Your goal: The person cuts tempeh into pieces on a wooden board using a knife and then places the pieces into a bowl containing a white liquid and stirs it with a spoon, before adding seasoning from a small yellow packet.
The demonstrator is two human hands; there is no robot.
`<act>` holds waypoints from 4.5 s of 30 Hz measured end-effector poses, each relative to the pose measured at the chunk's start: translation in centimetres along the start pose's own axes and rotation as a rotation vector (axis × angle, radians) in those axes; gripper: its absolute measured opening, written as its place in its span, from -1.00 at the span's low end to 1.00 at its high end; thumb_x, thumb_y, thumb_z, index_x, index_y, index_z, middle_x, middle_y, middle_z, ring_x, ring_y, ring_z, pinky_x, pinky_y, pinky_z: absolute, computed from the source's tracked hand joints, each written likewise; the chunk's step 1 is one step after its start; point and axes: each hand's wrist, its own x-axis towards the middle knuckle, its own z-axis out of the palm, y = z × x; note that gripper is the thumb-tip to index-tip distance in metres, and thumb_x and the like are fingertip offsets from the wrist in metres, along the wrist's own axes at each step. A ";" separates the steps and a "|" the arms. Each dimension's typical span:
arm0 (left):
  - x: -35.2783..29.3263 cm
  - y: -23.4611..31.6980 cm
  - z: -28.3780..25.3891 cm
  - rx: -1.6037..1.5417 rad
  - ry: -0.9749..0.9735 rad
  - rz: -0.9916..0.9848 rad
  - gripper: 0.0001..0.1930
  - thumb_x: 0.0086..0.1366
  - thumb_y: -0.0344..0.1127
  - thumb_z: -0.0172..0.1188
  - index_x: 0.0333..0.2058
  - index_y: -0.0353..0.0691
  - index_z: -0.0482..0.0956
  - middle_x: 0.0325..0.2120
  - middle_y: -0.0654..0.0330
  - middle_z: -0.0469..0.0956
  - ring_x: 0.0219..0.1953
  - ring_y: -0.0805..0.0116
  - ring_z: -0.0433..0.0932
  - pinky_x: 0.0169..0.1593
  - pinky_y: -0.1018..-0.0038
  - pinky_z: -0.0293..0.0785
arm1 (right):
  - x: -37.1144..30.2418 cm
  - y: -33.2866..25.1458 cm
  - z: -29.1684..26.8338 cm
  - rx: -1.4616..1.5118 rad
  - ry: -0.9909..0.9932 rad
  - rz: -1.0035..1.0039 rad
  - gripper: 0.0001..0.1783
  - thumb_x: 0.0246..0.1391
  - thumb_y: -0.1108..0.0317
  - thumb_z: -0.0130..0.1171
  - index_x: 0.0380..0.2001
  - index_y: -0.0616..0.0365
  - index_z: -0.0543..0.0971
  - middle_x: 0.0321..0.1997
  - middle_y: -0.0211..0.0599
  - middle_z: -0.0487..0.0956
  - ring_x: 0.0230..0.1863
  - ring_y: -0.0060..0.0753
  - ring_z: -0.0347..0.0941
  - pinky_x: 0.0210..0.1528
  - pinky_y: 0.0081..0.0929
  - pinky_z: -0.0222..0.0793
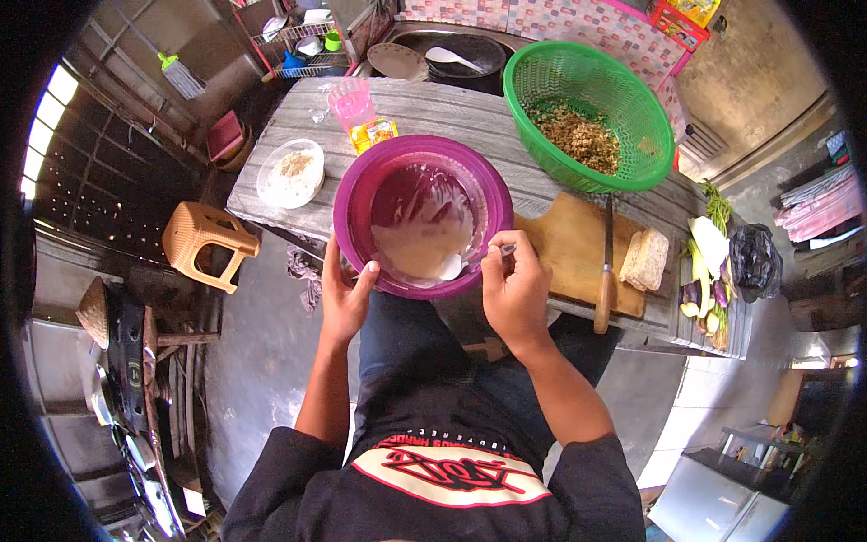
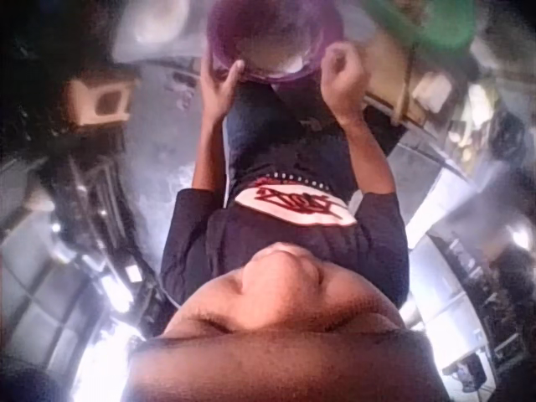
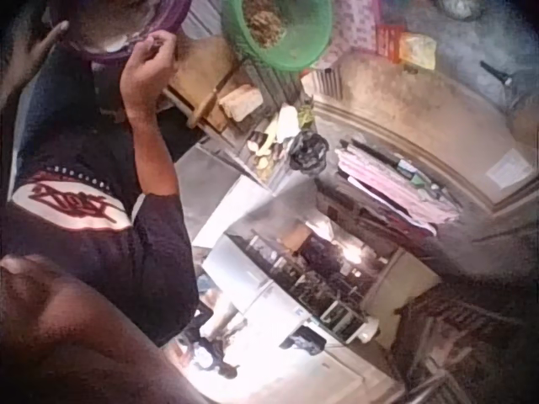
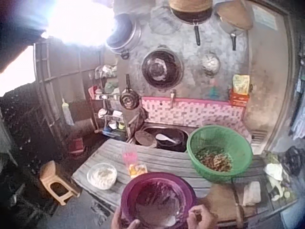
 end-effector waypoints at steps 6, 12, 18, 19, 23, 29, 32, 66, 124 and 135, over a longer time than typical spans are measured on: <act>-0.1 0.1 -0.4 0.025 -0.059 -0.031 -0.21 0.50 -0.41 0.31 0.56 -0.28 0.08 0.26 0.12 0.51 -0.01 0.46 0.64 -0.04 0.47 0.63 | 1.3 0.1 0.4 -0.055 -0.042 -0.003 -0.89 0.42 0.39 0.18 -0.18 0.22 0.57 -0.58 -0.38 0.58 -0.56 -0.54 0.53 -0.46 -0.45 0.42; -0.4 0.2 0.0 0.015 0.016 -0.012 -0.25 0.47 -0.46 0.32 0.52 -0.26 0.16 0.06 0.16 0.61 -0.13 0.44 0.65 -0.17 0.51 0.64 | -2.3 0.5 1.7 0.457 -0.109 0.374 -0.82 0.52 0.39 0.08 -0.07 0.26 0.61 -0.36 -0.21 0.73 -0.54 -0.61 0.57 -0.51 -0.58 0.40; 0.0 -0.2 -0.2 -0.010 0.016 0.003 -0.26 0.47 -0.47 0.32 0.51 -0.27 0.17 0.05 0.15 0.63 -0.14 0.44 0.66 -0.17 0.50 0.65 | -2.2 0.4 1.3 0.532 -0.054 0.403 -0.77 0.55 0.34 0.08 0.04 0.27 0.61 -0.23 -0.16 0.76 -0.52 -0.63 0.58 -0.58 -0.66 0.32; 0.1 -0.1 -0.2 0.017 0.016 0.002 -0.26 0.47 -0.47 0.32 0.51 -0.27 0.17 0.06 0.14 0.63 -0.12 0.43 0.67 -0.15 0.49 0.66 | -1.8 0.4 1.1 0.566 -0.012 0.405 -0.76 0.55 0.33 0.08 0.05 0.26 0.61 -0.22 -0.17 0.76 -0.51 -0.64 0.59 -0.59 -0.67 0.31; 0.0 0.1 -0.2 0.044 0.018 -0.047 -0.26 0.46 -0.49 0.31 0.52 -0.29 0.16 0.11 0.12 0.62 -0.07 0.40 0.68 -0.09 0.45 0.68 | 0.3 1.4 0.0 0.485 0.081 0.286 -0.76 0.55 0.34 0.11 0.05 0.25 0.65 -0.20 -0.20 0.76 -0.46 -0.63 0.59 -0.51 -0.65 0.38; -0.2 -0.2 -0.2 -0.017 0.051 -0.030 -0.24 0.46 -0.49 0.31 0.53 -0.30 0.14 0.13 0.11 0.60 -0.07 0.41 0.67 -0.06 0.45 0.68 | 2.6 1.6 -2.2 -0.011 0.038 -0.210 -0.81 0.46 0.45 0.18 -0.01 0.29 0.70 -0.26 -0.21 0.74 -0.37 -0.55 0.59 -0.36 -0.50 0.46; 0.0 -0.6 -0.4 0.004 0.056 -0.013 -0.22 0.46 -0.46 0.35 0.53 -0.31 0.14 0.13 0.08 0.59 -0.11 0.41 0.68 -0.08 0.46 0.68 | 2.7 -0.6 -3.8 -0.042 -0.043 -0.221 -0.82 0.43 0.46 0.21 -0.02 0.27 0.70 -0.28 -0.19 0.72 -0.34 -0.47 0.61 -0.33 -0.47 0.46; 0.0 -0.7 -0.9 -0.022 -0.011 -0.061 -0.21 0.47 -0.43 0.34 0.56 -0.23 0.15 0.09 0.19 0.61 -0.20 0.48 0.63 -0.20 0.50 0.62 | -1.1 -0.2 -0.5 0.124 -0.284 -0.084 -0.83 0.45 0.43 0.24 -0.04 0.27 0.71 -0.20 -0.24 0.74 -0.31 -0.54 0.60 -0.26 -0.55 0.49; 1.6 -1.5 -3.0 0.051 -0.027 -0.088 -0.35 0.51 -0.43 0.29 0.46 -0.38 0.23 0.08 0.09 0.64 -0.12 0.43 0.70 -0.12 0.52 0.67 | 1.4 2.4 -0.5 0.245 -0.115 0.047 -0.80 0.43 0.39 0.24 -0.08 0.33 0.69 -0.23 -0.17 0.77 -0.23 -0.42 0.70 -0.16 -0.43 0.58; 0.5 0.8 -1.4 0.712 0.353 0.212 -0.30 0.47 -0.22 0.38 0.44 -0.35 0.30 0.27 -0.05 0.40 0.21 0.13 0.45 0.24 0.19 0.42 | 0.8 1.3 -1.7 0.096 -0.067 0.119 -0.46 0.18 0.29 0.48 0.16 0.28 0.57 -0.26 -0.28 0.60 -0.40 -0.52 0.45 -0.28 -0.44 0.46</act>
